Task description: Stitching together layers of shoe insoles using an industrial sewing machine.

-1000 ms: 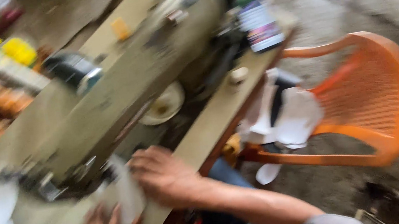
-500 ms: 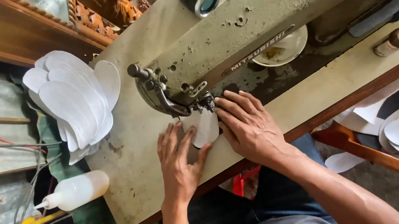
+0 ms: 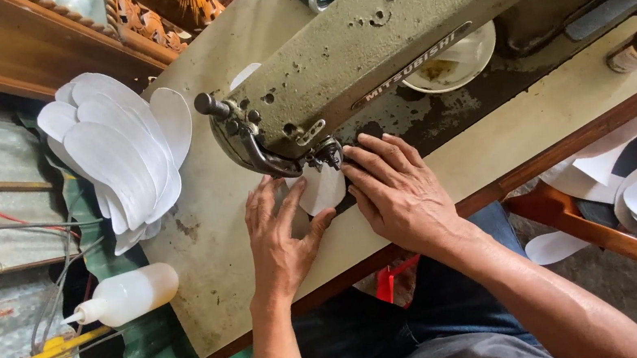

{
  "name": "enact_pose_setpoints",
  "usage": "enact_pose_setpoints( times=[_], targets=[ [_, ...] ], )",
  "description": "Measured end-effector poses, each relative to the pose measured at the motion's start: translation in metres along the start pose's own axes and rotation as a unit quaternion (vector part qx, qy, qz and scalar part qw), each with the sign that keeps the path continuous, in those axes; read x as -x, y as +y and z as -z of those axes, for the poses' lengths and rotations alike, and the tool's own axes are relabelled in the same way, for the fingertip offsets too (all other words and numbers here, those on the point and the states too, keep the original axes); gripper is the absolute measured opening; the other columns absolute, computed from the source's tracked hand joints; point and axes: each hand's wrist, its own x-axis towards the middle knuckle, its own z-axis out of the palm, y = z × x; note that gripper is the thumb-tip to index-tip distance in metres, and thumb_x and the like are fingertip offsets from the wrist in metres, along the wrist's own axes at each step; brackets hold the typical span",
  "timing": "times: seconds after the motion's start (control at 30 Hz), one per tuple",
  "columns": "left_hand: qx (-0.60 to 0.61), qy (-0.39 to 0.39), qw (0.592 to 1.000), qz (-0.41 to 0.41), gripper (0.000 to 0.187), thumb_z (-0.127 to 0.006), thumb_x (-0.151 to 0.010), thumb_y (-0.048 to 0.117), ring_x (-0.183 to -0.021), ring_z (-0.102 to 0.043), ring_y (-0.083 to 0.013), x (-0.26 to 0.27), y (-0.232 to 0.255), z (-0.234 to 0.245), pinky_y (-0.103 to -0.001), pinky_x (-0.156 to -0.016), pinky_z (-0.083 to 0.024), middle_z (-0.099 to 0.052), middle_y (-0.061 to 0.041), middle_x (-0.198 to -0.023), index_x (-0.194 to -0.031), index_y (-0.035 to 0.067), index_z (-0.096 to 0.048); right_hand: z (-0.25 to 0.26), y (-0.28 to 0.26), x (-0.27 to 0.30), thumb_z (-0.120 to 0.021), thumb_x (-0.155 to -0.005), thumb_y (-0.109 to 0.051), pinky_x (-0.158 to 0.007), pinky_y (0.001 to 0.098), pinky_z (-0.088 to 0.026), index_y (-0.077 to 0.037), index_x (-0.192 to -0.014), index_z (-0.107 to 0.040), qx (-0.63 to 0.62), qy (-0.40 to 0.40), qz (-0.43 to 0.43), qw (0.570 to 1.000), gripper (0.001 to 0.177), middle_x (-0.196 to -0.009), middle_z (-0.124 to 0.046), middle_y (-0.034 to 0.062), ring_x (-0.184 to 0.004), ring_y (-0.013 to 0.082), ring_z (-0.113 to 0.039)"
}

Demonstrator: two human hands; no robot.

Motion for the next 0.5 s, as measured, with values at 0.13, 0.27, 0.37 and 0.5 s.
enact_pose_setpoints(
  times=[0.13,0.27,0.37,0.5],
  targets=[
    [0.006,-0.01,1.0,0.003,0.057,-0.081,-0.086,0.052,-0.139,-0.05,-0.0434,-0.002,-0.008,-0.004,-0.06,-0.118,-0.033,-0.058,-0.02,-0.136,-0.128,0.014,-0.07,0.001,0.0,0.0,-0.066,-0.098,-0.021,-0.116,0.0474,-0.04,-0.012,-0.118,-0.073,0.002,-0.001,-0.001,1.0,0.023,-0.131,-0.069,0.0089,-0.135,0.0311,-0.058],
    [0.017,-0.018,1.0,0.007,0.057,-0.081,-0.086,0.053,-0.142,-0.048,-0.0417,-0.004,-0.015,-0.009,-0.061,-0.118,-0.033,-0.059,-0.018,-0.139,-0.124,0.013,-0.07,0.002,0.0,0.0,-0.065,-0.099,-0.021,-0.116,0.0475,-0.04,-0.012,-0.118,-0.073,-0.003,-0.006,-0.002,1.0,0.022,-0.13,-0.07,0.009,-0.134,0.0311,-0.058],
    [0.01,-0.023,1.0,0.003,0.06,-0.083,-0.083,0.056,-0.139,-0.053,-0.0406,-0.009,-0.02,-0.012,-0.06,-0.117,-0.035,-0.065,-0.017,-0.13,-0.122,0.012,-0.07,0.002,0.0,0.0,-0.065,-0.099,-0.021,-0.116,0.0477,-0.039,-0.013,-0.118,-0.073,-0.001,-0.01,0.0,1.0,0.022,-0.13,-0.069,0.0094,-0.134,0.0316,-0.058],
    [0.034,-0.029,0.999,-0.001,0.063,-0.082,-0.083,0.057,-0.138,-0.054,-0.0382,-0.017,-0.019,-0.011,-0.058,-0.119,-0.033,-0.067,-0.015,-0.13,-0.126,0.013,-0.069,0.002,-0.001,0.0,-0.065,-0.099,-0.021,-0.116,0.0484,-0.04,-0.013,-0.117,-0.074,0.0,-0.009,0.001,1.0,0.022,-0.13,-0.069,0.0102,-0.134,0.0323,-0.058]
  ],
)
